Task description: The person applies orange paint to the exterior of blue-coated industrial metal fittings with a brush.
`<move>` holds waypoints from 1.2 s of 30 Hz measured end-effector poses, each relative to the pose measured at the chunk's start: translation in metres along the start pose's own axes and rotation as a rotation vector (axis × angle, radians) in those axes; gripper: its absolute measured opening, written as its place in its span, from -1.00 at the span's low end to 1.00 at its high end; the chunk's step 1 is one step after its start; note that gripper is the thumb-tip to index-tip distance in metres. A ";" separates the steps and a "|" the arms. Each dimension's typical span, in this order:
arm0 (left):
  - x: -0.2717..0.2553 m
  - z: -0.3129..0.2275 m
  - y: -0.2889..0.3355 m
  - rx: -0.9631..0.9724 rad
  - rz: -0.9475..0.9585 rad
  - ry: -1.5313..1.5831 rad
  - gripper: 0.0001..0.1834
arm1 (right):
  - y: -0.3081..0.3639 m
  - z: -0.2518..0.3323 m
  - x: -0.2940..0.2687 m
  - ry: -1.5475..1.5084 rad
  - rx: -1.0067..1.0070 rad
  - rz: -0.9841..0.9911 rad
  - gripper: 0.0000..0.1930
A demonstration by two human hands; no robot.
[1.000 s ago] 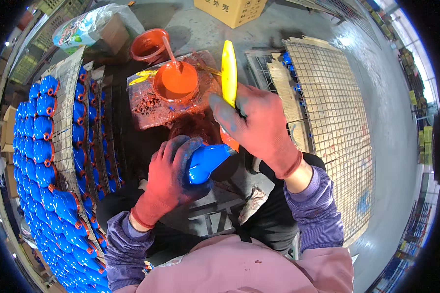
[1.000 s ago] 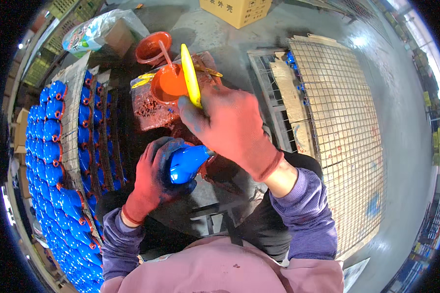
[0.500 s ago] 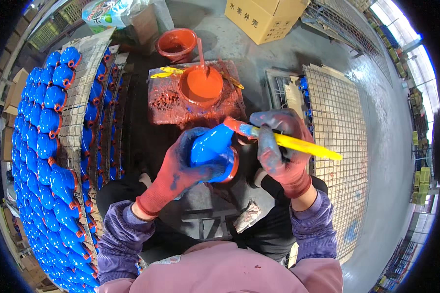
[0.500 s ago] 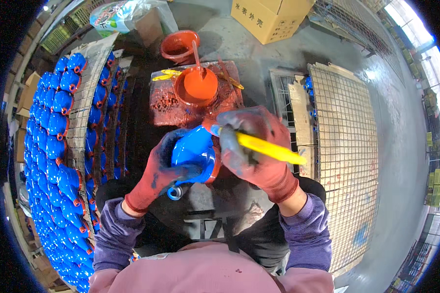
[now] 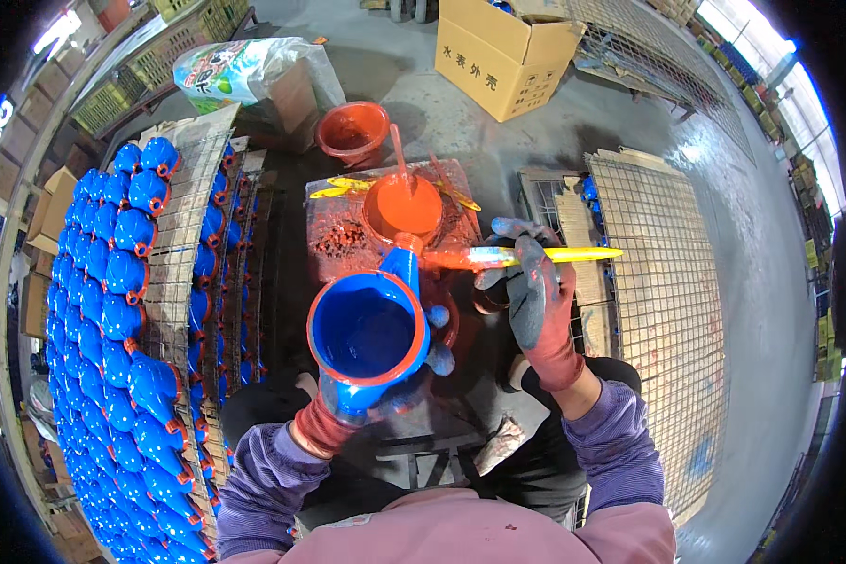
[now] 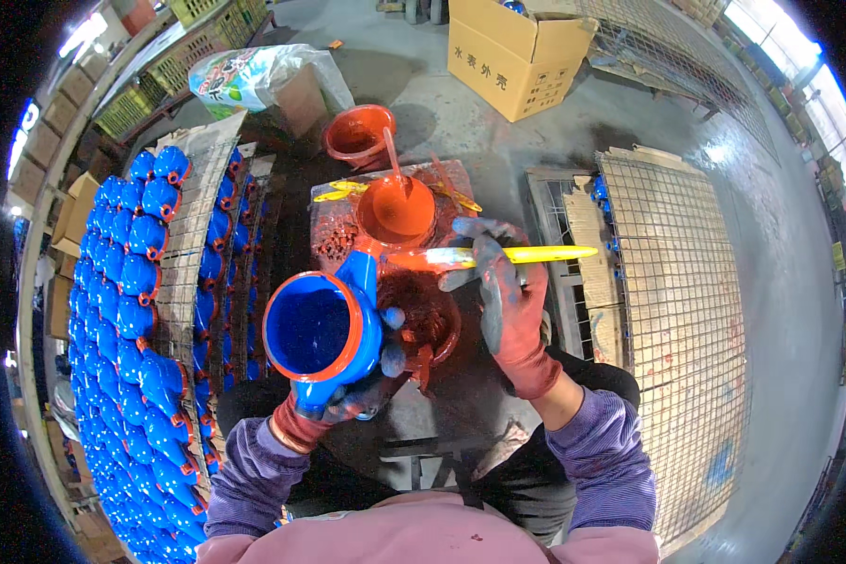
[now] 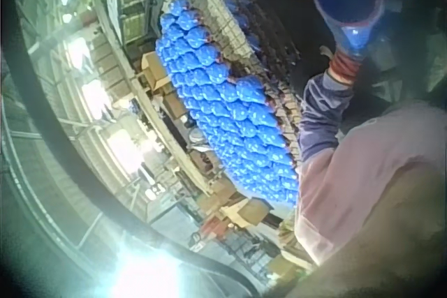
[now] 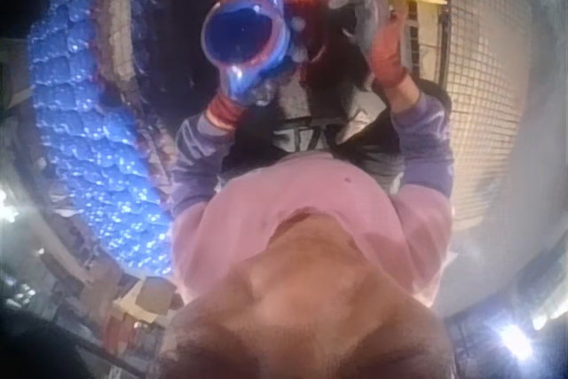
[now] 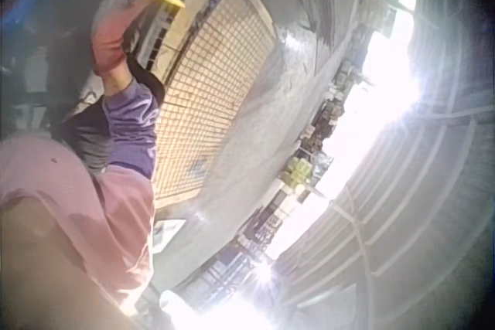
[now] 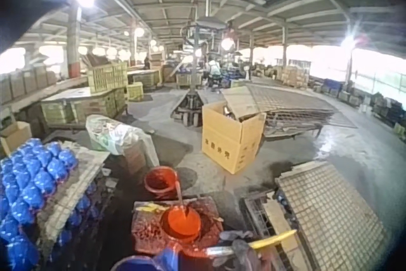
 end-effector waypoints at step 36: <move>0.028 0.011 -0.022 0.452 -0.164 -2.469 -0.29 | -0.013 0.008 0.003 1.119 -0.010 0.240 -0.63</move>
Point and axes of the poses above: each hand's wrist, its own y-axis away from the middle knuckle, its own x-axis out of the palm, z = x × y, the point moved 6 cm from there along -y, towards the middle knuckle, and after that the axes turned 2 degrees about z, right-handed, at the moved point
